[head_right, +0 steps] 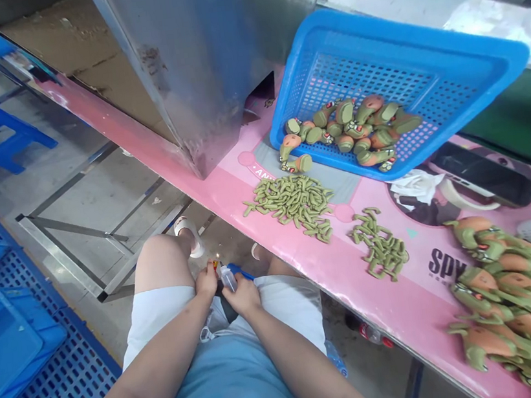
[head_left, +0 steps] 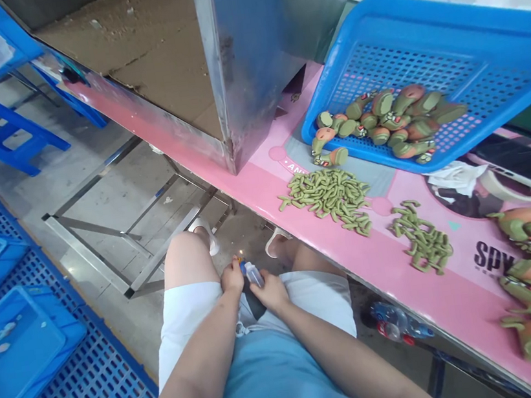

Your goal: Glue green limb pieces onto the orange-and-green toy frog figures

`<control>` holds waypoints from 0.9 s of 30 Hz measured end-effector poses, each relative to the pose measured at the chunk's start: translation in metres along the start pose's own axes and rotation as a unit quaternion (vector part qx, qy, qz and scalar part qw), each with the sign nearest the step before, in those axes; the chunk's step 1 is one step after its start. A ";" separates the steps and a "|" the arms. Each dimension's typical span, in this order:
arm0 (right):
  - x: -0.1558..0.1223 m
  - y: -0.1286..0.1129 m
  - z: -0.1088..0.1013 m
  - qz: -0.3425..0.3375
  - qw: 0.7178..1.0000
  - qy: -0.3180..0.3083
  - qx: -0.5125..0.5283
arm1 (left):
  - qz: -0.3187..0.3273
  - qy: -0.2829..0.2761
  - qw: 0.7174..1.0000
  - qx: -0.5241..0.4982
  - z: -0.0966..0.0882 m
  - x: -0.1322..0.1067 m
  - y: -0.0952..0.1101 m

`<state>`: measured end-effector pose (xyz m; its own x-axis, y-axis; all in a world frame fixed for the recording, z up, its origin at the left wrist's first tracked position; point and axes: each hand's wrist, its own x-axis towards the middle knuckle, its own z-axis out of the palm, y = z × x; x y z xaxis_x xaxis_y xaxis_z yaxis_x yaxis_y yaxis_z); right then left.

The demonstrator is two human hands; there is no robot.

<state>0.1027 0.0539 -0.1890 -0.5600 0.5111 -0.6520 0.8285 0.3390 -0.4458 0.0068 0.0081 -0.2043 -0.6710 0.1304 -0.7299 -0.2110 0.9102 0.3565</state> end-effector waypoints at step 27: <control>0.000 0.000 -0.001 -0.006 1.000 0.002 0.000 | 0.020 0.000 1.000 0.005 0.003 0.001 -0.003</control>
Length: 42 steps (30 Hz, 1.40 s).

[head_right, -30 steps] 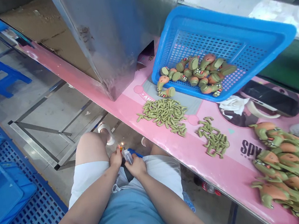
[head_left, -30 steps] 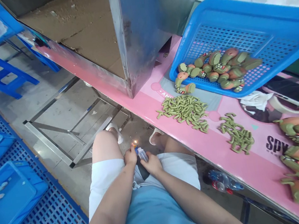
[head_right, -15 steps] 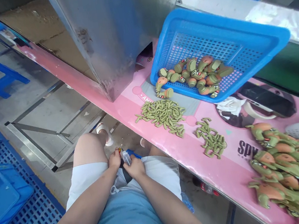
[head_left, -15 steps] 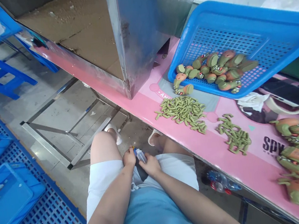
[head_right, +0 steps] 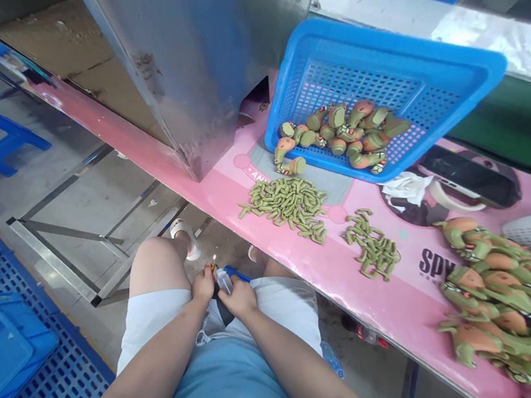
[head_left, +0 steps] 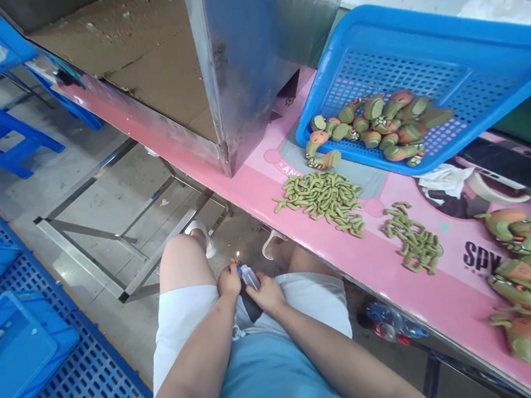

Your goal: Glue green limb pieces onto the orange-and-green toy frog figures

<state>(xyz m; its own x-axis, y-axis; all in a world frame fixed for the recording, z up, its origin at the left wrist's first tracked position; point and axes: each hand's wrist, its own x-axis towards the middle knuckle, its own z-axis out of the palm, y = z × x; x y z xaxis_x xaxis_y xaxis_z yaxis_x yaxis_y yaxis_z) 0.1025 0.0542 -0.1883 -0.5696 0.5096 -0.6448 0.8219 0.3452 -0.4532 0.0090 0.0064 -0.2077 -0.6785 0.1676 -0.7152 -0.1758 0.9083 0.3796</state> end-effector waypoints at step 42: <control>0.001 0.001 0.001 -0.002 1.000 0.002 0.025 | -0.025 0.020 0.997 -0.072 0.000 0.002 -0.003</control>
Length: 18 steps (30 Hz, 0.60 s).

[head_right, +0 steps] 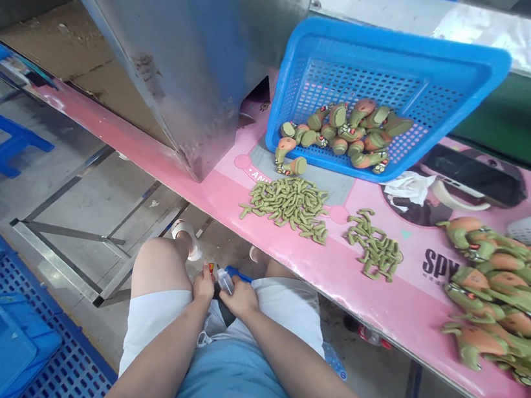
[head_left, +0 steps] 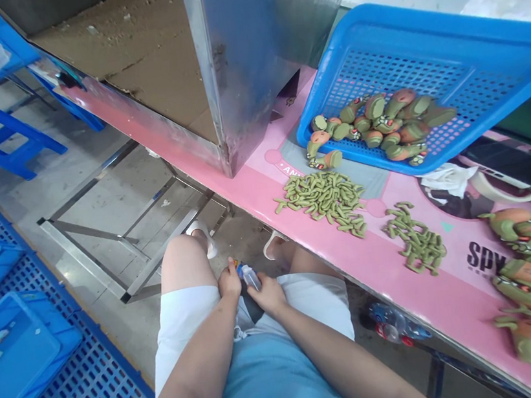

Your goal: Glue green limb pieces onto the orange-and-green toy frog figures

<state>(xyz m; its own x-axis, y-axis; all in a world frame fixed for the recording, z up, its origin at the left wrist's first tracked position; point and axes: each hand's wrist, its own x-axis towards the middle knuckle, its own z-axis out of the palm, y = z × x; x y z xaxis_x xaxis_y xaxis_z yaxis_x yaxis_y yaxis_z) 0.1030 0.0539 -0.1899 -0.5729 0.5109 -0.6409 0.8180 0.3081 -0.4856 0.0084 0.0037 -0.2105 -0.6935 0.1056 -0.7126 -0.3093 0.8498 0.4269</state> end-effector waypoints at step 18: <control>0.003 0.000 0.004 -0.009 0.992 0.048 0.120 | 0.284 0.077 0.955 -0.024 -0.073 -0.063 0.045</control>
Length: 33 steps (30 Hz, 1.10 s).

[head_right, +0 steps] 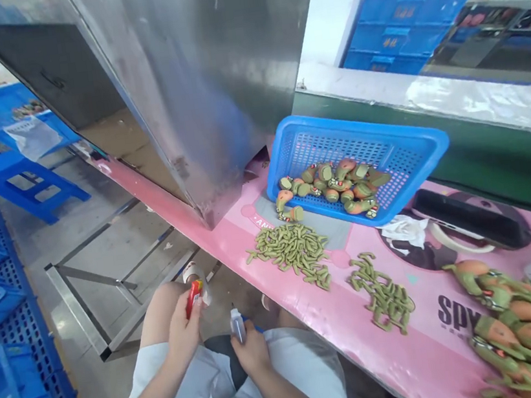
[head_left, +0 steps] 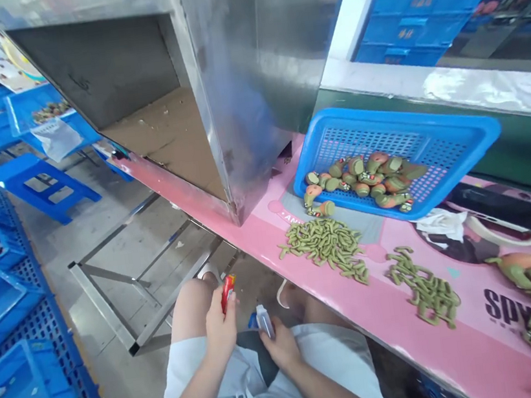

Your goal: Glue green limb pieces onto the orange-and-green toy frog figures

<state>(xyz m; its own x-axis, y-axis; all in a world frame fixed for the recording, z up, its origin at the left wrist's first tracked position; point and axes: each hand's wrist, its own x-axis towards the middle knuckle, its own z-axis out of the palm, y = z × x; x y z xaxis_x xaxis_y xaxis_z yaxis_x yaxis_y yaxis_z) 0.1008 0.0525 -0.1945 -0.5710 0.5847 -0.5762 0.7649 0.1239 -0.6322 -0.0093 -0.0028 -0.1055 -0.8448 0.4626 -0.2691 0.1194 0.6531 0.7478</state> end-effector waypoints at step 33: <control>-0.005 0.004 -0.003 -0.039 0.993 0.037 0.109 | 0.425 -0.072 0.841 0.326 0.063 0.064 0.202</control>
<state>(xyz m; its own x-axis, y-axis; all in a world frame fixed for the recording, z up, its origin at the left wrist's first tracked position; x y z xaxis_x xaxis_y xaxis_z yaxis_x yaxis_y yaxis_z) 0.1076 0.0523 -0.1930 -0.5960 0.6388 -0.4866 0.6320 -0.0007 -0.7749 -0.0063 0.1963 -0.0099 -0.2432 0.9658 0.0899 0.9491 0.2178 0.2273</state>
